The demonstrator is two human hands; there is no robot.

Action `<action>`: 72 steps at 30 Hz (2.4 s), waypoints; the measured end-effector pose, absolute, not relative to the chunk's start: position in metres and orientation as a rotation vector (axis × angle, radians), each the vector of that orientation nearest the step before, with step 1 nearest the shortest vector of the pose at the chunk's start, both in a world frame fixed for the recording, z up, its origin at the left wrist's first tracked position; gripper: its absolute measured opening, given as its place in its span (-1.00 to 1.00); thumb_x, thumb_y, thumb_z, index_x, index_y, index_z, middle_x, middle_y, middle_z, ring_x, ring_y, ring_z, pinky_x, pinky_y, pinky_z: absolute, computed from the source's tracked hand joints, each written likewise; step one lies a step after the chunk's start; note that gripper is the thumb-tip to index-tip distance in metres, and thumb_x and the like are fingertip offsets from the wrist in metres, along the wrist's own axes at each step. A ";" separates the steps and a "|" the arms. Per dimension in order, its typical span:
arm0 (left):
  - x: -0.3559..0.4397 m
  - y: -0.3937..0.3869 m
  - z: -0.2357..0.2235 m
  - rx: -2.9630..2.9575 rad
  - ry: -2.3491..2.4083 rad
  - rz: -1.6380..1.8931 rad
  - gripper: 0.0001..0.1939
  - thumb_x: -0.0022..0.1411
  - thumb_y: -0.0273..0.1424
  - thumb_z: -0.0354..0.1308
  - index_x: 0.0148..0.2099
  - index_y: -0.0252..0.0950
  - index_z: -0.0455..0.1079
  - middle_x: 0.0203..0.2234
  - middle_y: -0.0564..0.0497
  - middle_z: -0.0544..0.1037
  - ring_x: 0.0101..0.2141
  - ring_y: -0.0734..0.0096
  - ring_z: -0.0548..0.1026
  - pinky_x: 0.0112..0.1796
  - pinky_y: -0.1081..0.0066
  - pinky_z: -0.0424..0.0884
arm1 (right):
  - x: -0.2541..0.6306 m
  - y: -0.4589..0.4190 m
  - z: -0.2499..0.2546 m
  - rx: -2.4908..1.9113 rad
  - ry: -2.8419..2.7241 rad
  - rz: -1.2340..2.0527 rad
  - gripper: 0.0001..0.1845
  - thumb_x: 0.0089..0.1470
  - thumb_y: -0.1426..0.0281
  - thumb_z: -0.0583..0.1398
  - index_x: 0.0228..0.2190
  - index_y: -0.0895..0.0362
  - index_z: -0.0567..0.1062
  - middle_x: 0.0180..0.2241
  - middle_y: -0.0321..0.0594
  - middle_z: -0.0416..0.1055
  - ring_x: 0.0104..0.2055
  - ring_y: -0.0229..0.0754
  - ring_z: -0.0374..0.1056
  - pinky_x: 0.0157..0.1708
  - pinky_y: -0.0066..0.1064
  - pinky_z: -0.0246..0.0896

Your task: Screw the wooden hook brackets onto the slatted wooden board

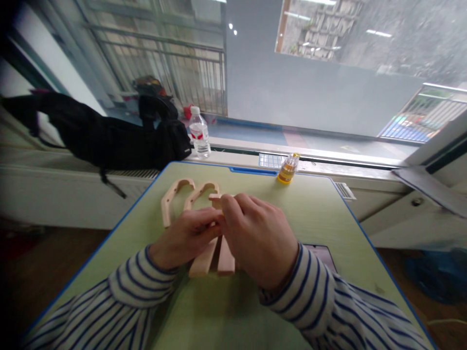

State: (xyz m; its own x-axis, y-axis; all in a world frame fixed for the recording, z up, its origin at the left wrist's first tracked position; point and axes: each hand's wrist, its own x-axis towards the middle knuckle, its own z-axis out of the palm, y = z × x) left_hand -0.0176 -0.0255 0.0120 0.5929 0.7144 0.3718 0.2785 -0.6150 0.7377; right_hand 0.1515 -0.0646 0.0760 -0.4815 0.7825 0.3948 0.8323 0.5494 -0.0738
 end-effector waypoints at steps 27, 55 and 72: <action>-0.017 -0.028 0.016 2.183 0.927 0.974 -0.84 0.20 -0.42 0.13 -0.16 -0.25 0.47 -0.52 0.11 0.43 -0.49 0.55 0.33 -0.44 0.51 0.23 | 0.157 -0.055 0.090 -1.202 -2.508 0.128 -0.77 0.18 0.42 0.04 -0.12 0.10 0.36 -0.21 -0.25 0.42 -0.19 -0.24 0.33 -0.19 -0.39 0.19; -0.014 -0.029 0.015 2.204 0.918 0.957 -0.80 0.20 -0.39 0.12 -0.11 -0.25 0.44 -0.51 0.10 0.41 -0.48 0.54 0.34 -0.43 0.50 0.26 | 0.157 -0.061 0.080 -1.232 -2.480 -0.158 -0.76 0.18 0.41 0.02 -0.12 0.19 0.35 -0.25 -0.14 0.41 -0.26 -0.19 0.30 -0.27 -0.36 0.21; -0.014 -0.026 0.012 2.211 0.902 0.908 -0.82 0.25 -0.36 0.07 -0.16 -0.25 0.45 -0.49 0.07 0.46 -0.46 0.50 0.35 -0.42 0.48 0.26 | 0.163 -0.059 0.085 -1.212 -2.523 -0.029 -0.77 0.19 0.42 0.01 -0.12 0.15 0.34 -0.20 -0.17 0.39 -0.20 -0.20 0.33 -0.23 -0.36 0.22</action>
